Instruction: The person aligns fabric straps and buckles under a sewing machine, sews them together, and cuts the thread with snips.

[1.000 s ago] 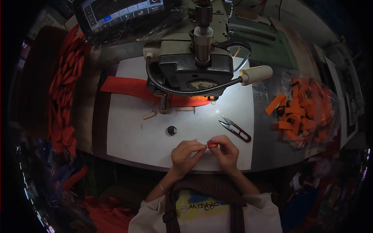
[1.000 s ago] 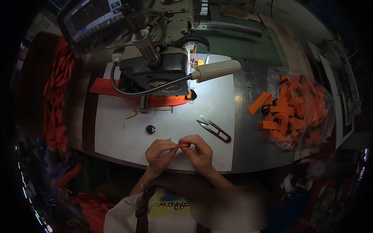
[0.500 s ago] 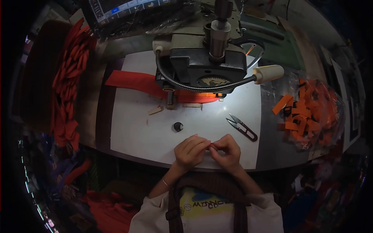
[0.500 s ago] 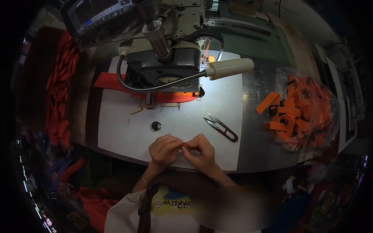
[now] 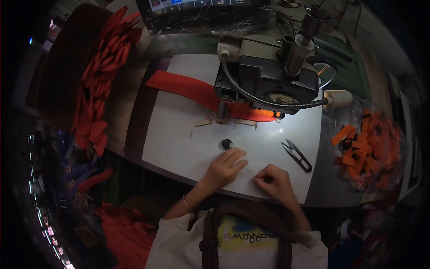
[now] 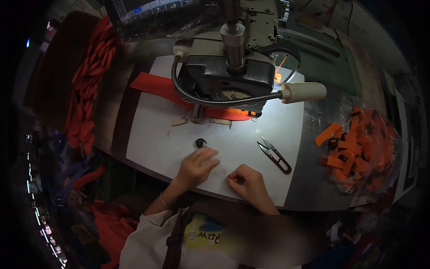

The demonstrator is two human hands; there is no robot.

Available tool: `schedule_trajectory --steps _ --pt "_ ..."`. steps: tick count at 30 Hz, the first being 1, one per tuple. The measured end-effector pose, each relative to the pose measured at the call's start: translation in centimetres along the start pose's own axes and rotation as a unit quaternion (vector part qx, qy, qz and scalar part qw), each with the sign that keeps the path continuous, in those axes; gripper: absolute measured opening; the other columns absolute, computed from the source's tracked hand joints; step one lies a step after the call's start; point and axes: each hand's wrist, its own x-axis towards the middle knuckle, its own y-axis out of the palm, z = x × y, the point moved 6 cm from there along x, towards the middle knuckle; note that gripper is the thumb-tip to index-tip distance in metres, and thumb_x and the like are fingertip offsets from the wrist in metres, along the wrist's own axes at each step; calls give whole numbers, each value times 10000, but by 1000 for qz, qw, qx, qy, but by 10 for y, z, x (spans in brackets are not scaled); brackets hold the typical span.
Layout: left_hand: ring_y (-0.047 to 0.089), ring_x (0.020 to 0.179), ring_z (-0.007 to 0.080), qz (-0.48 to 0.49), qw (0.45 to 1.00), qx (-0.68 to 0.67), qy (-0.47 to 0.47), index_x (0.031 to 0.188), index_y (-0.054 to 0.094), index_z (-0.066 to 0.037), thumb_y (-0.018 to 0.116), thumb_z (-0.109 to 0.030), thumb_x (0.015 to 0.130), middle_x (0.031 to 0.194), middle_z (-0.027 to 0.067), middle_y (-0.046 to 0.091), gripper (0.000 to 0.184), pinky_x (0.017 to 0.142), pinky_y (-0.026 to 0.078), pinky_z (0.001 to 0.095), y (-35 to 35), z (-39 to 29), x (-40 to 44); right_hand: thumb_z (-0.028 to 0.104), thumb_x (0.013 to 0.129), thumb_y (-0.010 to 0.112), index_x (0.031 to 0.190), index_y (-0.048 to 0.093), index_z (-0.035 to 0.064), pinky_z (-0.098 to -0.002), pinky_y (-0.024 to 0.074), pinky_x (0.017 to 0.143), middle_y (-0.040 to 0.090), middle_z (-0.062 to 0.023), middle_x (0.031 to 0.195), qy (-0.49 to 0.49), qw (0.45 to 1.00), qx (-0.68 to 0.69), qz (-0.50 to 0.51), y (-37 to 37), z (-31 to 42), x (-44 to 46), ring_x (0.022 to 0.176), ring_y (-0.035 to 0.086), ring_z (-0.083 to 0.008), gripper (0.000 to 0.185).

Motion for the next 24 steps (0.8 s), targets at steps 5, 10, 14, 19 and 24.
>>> schedule_trajectory --steps 5,10,14,19,24 --pt "570 919 199 60 986 -54 -145 924 626 -77 629 -60 745 1014 54 599 180 746 469 241 -10 45 12 -11 737 652 755 611 -12 -207 411 547 542 -33 729 -11 1000 15 23 1 5 0 586 478 -105 45" --pt "566 946 170 136 823 -458 -306 1064 590 -44 578 -135 847 1076 74 585 236 797 461 231 16 48 -2 -2 728 663 754 621 4 -217 443 579 584 -41 778 -118 988 15 -99 -13 29 0 628 528 -120 50" --pt "572 936 139 111 539 -740 -387 1172 542 -11 529 -197 908 1103 79 584 323 831 462 229 42 19 -12 1 716 670 773 632 20 -230 470 611 622 -54 844 -292 930 -86 -206 -24 53 -6 680 570 -147 71" --pt "579 910 115 73 483 -756 -436 1236 492 14 504 -240 931 1101 91 593 396 862 462 227 48 -2 -8 0 707 671 822 647 36 -254 494 656 642 -83 947 -511 779 -307 -192 -7 57 -10 763 599 -198 123" --pt "588 897 121 0 468 -752 -464 1240 491 0 520 -207 922 1078 91 606 380 864 469 227 49 1 -12 29 713 673 825 632 34 -270 502 703 624 -114 1023 -517 779 -330 -130 1 48 0 837 592 -226 120"
